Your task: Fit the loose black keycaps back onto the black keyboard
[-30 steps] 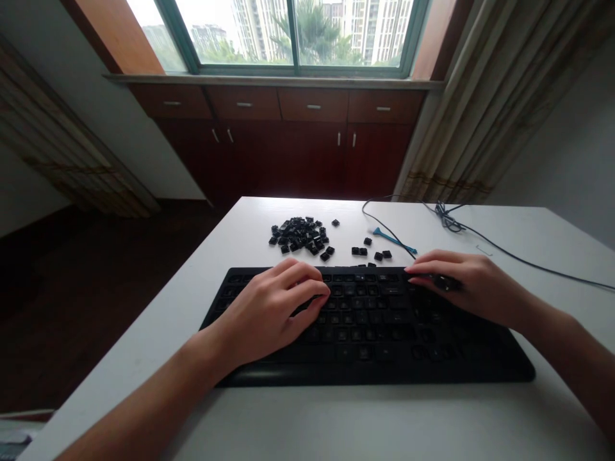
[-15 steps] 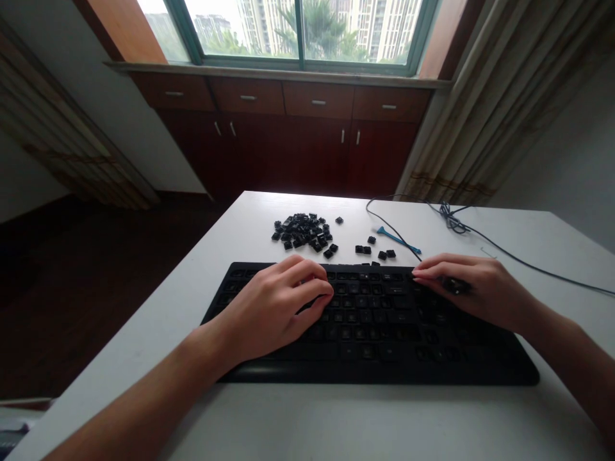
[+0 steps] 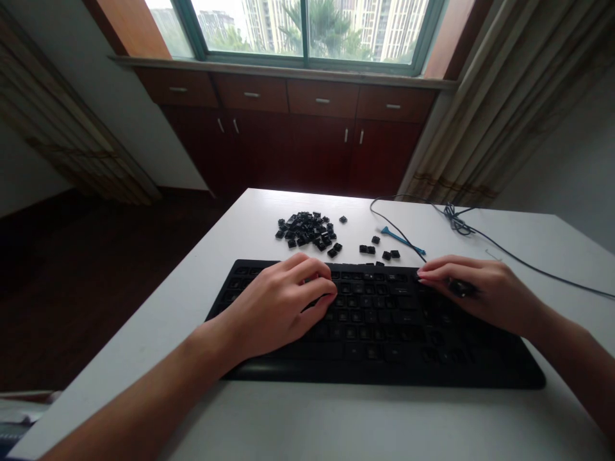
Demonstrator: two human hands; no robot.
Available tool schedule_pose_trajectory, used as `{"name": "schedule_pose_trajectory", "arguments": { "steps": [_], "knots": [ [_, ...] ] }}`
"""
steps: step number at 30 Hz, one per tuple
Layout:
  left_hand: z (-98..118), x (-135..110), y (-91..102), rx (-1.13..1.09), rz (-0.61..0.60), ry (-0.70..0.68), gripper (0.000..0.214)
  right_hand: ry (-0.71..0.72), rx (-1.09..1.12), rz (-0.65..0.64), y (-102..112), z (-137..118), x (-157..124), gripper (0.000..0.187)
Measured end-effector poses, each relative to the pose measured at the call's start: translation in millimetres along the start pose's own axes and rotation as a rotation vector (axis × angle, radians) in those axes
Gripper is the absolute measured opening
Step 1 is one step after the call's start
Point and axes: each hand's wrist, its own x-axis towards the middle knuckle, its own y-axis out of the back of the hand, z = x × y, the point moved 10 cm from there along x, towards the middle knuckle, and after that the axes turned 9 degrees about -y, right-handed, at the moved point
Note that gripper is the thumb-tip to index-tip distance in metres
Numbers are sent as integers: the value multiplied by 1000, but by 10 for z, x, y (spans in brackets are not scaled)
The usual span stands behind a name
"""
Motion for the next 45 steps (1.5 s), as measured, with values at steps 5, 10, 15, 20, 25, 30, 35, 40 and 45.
{"name": "schedule_pose_trajectory", "arguments": {
  "steps": [5,10,15,20,25,30,35,40,45],
  "knots": [
    [6,1,-9,-4,-1,-4,11,-14,12,-5,1,-23,25,17],
    [10,-3,7,-4,6,-5,11,-76,45,42,74,-26,41,13],
    [-12,2,3,-18,0,9,12,-307,710,505,685,34,147,41],
    [-58,-11,-26,-20,-16,28,13,-338,1291,383,421,-120,575,56],
    [-56,-18,-32,-17,-33,28,13,-425,1156,247,-39,-72,654,50],
    [-26,-14,31,-7,-16,12,14,-396,960,353,253,-13,511,52],
    [-52,-9,72,2,-14,20,17,-395,255,344,228,107,452,51],
    [-83,-2,50,-1,-58,44,18,-314,73,204,-150,111,498,40],
    [-98,-10,33,-15,-88,66,20,-241,-163,166,-232,2,489,36]
  ]
}}
